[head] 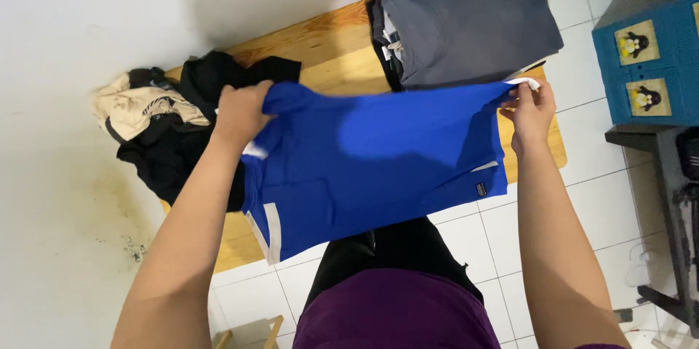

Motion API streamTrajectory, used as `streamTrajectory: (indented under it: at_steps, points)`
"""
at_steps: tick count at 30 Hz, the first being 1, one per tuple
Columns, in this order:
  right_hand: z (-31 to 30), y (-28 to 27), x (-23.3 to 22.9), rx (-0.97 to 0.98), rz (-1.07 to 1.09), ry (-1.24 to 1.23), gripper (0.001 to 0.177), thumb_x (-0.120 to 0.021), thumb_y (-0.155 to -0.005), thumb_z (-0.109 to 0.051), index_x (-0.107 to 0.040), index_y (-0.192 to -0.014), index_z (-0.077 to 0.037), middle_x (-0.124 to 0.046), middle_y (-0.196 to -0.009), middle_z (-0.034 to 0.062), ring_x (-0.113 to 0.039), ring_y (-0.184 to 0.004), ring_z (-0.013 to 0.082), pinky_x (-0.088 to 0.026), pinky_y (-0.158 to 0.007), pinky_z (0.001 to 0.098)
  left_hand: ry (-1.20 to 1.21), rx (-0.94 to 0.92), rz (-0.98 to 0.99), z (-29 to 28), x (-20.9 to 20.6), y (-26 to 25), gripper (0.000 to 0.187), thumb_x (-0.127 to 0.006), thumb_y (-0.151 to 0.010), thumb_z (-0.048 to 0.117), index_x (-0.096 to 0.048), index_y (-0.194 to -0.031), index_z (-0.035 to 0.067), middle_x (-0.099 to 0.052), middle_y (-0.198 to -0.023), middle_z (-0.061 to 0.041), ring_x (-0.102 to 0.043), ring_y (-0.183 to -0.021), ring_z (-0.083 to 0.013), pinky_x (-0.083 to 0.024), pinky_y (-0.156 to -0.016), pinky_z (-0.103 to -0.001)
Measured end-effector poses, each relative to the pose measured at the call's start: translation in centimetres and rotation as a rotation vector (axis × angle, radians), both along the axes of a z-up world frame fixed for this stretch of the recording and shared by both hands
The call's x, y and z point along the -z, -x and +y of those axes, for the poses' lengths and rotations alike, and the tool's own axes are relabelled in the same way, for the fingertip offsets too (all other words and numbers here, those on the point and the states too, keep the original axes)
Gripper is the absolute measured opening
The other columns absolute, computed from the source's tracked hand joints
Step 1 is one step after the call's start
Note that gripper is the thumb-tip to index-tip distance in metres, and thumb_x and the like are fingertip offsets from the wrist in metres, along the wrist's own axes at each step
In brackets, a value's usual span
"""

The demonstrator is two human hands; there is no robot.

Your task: The person folds a blue t-shirt and two black t-shirts on a wooden table. Each shirt is smoothed, folded in half, then folded again into a compact rectangle and placed in a growing stack.

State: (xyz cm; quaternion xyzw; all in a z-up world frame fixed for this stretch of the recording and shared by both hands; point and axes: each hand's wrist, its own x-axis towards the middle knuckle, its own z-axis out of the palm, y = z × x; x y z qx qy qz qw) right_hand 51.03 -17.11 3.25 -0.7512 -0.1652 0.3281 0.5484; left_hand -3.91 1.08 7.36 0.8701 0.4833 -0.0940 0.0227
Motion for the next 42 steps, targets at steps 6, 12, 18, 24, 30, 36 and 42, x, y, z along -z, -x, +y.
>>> streamTrajectory:
  at_steps: [6,12,18,24,30,36,42]
  points:
    - [0.2,1.2,-1.4,0.022,0.112,-0.026,0.008,-0.053,-0.108,-0.020,-0.058,-0.114,-0.021,-0.065,-0.090,0.0013,-0.074,-0.073,0.0135,-0.066,-0.065,0.0293,-0.282,-0.137,-0.174,-0.8,-2.1,0.7,0.042,-0.088,-0.065,0.024,-0.065,-0.099,0.019,-0.064,-0.121,0.001,-0.063,-0.109,-0.0272,-0.052,-0.080,-0.043]
    - [-0.9,1.9,-3.2,0.003,0.254,-0.009,0.014,-0.051,-0.105,-0.018,-0.057,-0.118,-0.021,-0.066,-0.097,0.0003,-0.074,-0.085,0.0142,-0.062,-0.078,0.0338,-0.187,-0.095,-0.210,-4.1,-1.8,2.7,0.074,-0.095,-0.055,0.014,-0.052,-0.115,0.022,-0.060,-0.111,0.002,-0.071,-0.094,-0.0247,-0.054,-0.080,-0.039]
    - [-2.6,2.3,-3.9,0.039,0.373,-0.009,0.013,-0.054,-0.087,-0.024,-0.062,-0.095,-0.019,-0.055,-0.091,0.0002,-0.071,-0.087,0.0174,-0.062,-0.076,0.0325,-0.029,-0.098,-0.307,-13.0,-1.3,6.7,0.101,-0.086,-0.052,0.000,-0.053,-0.147,0.010,-0.063,-0.107,-0.015,-0.056,-0.105,-0.0362,-0.042,-0.095,-0.047]
    - [-5.9,0.7,4.4,-0.028,0.071,0.159,0.017,-0.064,-0.091,-0.006,-0.070,-0.105,-0.014,-0.060,-0.099,0.0023,-0.066,-0.085,0.0144,-0.063,-0.069,0.0304,0.102,-0.062,-0.475,-25.4,6.4,9.1,0.087,-0.069,-0.066,-0.001,-0.050,-0.150,0.007,-0.057,-0.103,-0.014,-0.053,-0.092,-0.0338,-0.041,-0.081,-0.042]
    - [-8.9,-3.7,12.3,-0.262,-0.414,0.512,0.044,-0.073,-0.081,-0.015,-0.066,-0.124,-0.021,-0.065,-0.092,0.0043,-0.068,-0.087,0.0216,-0.057,-0.065,0.0359,0.164,-0.261,-0.339,-26.2,5.3,5.0,0.086,-0.077,-0.069,0.075,-0.060,-0.134,0.021,-0.063,-0.112,-0.005,-0.064,-0.103,-0.0265,-0.054,-0.082,-0.045]
    - [-6.9,-3.7,13.7,-0.301,-0.610,0.470,0.041,-0.080,-0.082,-0.027,-0.070,-0.118,-0.012,-0.058,-0.108,0.0099,-0.061,-0.111,0.0339,-0.051,-0.100,0.0432,-0.283,-0.641,-0.518,-20.8,11.7,4.5,0.057,-0.091,-0.072,0.030,-0.062,-0.121,0.026,-0.048,-0.130,-0.015,-0.059,-0.103,-0.0350,-0.051,-0.088,-0.046]
    - [-4.8,-2.4,13.4,-0.426,-0.558,0.668,0.037,-0.084,-0.082,-0.040,-0.073,-0.106,-0.013,-0.073,-0.098,0.0120,-0.070,-0.101,0.0390,-0.056,-0.084,0.0532,0.049,-0.866,-0.626,-16.0,14.1,6.0,0.036,-0.084,-0.079,0.015,-0.063,-0.108,0.021,-0.061,-0.111,-0.007,-0.066,-0.109,-0.0338,-0.050,-0.096,-0.045]
